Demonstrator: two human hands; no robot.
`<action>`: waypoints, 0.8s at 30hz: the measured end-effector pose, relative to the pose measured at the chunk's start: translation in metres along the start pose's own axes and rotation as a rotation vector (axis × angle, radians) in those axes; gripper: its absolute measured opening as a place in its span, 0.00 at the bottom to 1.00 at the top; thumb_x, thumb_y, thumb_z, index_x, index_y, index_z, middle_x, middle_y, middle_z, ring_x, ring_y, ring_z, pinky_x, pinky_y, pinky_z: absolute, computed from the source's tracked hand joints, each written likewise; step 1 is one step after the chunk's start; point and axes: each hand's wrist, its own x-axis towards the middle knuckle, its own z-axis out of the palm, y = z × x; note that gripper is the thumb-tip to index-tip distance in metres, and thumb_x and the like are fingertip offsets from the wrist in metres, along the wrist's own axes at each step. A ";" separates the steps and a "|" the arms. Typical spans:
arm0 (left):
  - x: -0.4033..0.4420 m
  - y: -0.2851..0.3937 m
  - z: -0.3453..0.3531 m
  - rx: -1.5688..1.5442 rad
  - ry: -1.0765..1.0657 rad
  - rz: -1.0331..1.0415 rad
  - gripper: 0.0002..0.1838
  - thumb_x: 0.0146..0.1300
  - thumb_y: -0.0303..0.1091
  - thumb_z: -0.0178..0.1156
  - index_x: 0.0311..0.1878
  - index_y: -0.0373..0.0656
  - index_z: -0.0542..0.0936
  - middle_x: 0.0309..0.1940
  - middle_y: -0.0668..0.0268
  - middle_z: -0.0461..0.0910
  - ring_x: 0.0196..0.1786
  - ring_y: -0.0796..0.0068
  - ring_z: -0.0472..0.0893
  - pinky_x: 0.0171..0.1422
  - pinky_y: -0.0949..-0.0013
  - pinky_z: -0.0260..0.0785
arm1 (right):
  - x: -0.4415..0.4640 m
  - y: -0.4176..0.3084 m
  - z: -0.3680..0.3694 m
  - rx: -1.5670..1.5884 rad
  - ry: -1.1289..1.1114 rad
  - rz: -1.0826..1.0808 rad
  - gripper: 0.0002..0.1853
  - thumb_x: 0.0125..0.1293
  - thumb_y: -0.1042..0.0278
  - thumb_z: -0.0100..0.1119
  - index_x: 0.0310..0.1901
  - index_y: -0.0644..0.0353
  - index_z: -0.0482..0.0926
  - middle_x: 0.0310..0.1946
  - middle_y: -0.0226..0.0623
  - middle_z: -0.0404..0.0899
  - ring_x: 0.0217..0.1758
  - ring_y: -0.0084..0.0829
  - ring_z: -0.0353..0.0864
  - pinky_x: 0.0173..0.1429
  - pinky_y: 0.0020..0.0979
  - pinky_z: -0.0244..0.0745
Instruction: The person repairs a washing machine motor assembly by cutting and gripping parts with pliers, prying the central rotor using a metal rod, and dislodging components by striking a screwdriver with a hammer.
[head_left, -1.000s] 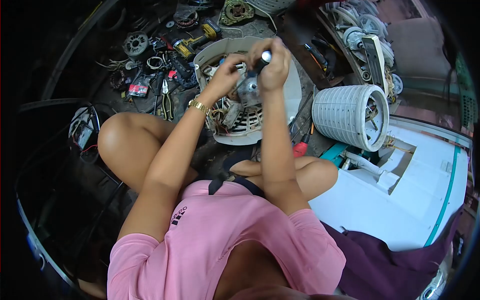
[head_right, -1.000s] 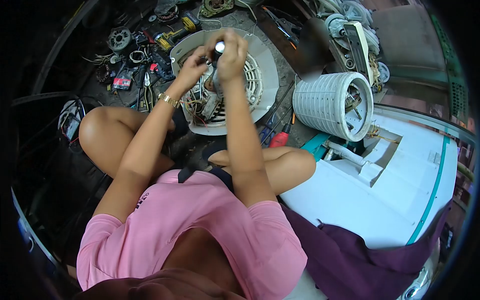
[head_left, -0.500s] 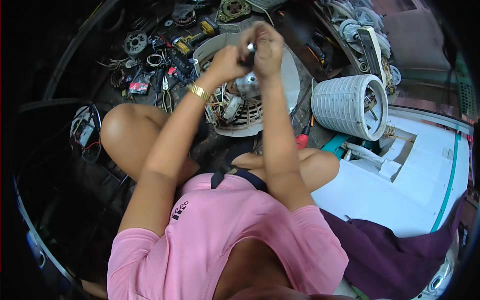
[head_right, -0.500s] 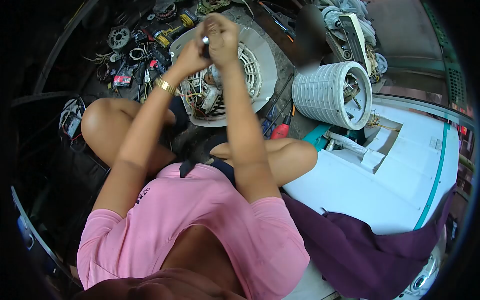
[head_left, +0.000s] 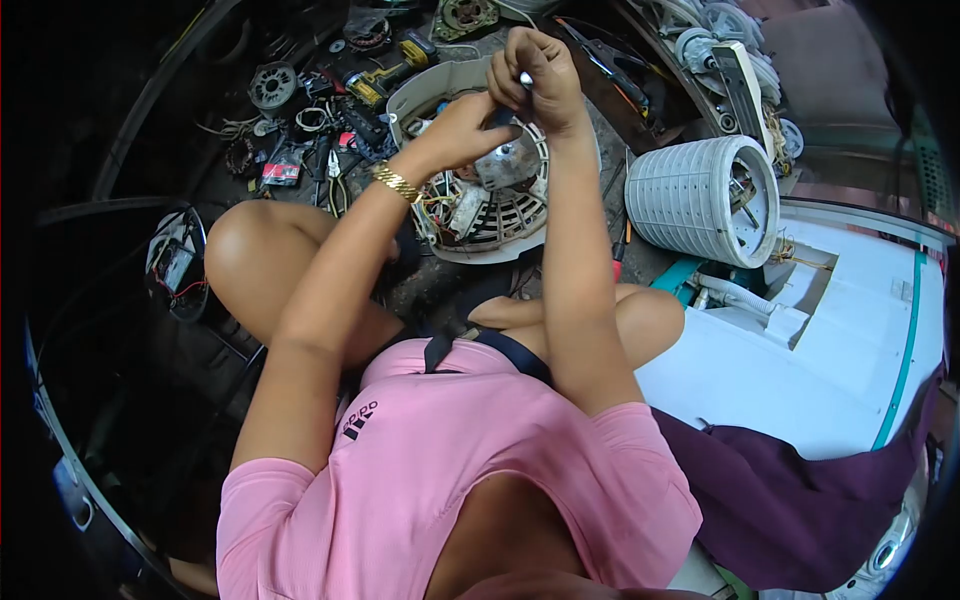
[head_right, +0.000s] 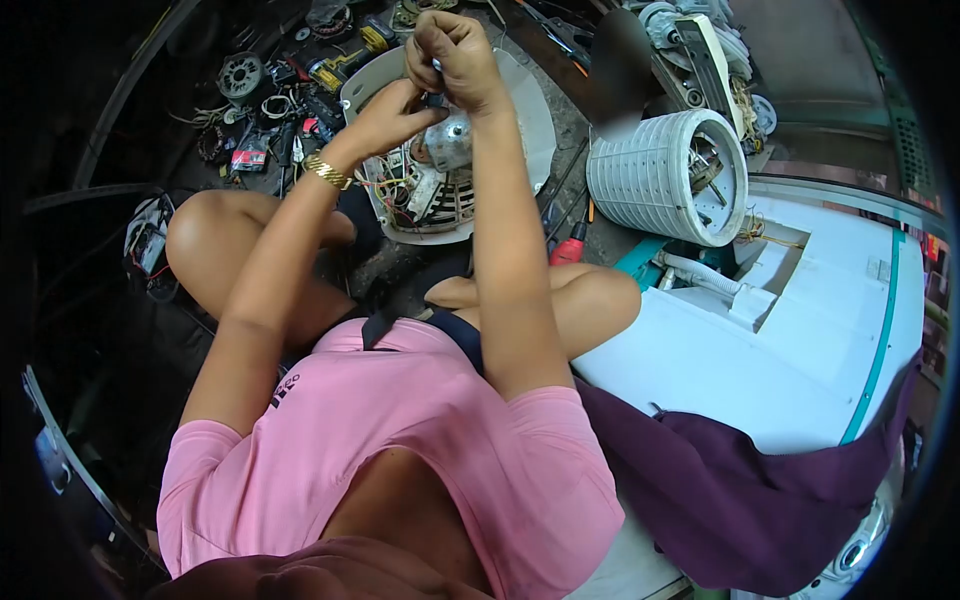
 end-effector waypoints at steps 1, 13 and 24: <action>-0.003 0.000 0.002 0.004 0.051 0.105 0.18 0.57 0.40 0.61 0.47 0.40 0.77 0.38 0.49 0.80 0.44 0.50 0.79 0.47 0.56 0.70 | 0.001 -0.003 -0.004 0.073 -0.131 0.012 0.17 0.69 0.61 0.56 0.24 0.59 0.66 0.11 0.27 0.61 0.13 0.19 0.61 0.18 0.22 0.57; -0.005 0.000 0.021 0.352 0.449 0.057 0.19 0.52 0.41 0.64 0.45 0.42 0.77 0.34 0.54 0.81 0.36 0.49 0.80 0.39 0.54 0.72 | 0.003 0.034 0.016 -0.419 0.624 -0.300 0.20 0.70 0.56 0.53 0.23 0.57 0.65 0.16 0.29 0.66 0.19 0.21 0.66 0.23 0.23 0.60; -0.010 -0.015 0.018 0.267 0.479 0.091 0.15 0.56 0.38 0.61 0.47 0.49 0.78 0.31 0.55 0.81 0.35 0.50 0.80 0.36 0.52 0.70 | 0.003 0.035 0.048 -0.779 0.835 -0.604 0.17 0.67 0.57 0.60 0.30 0.61 0.70 0.22 0.30 0.73 0.25 0.18 0.69 0.30 0.21 0.64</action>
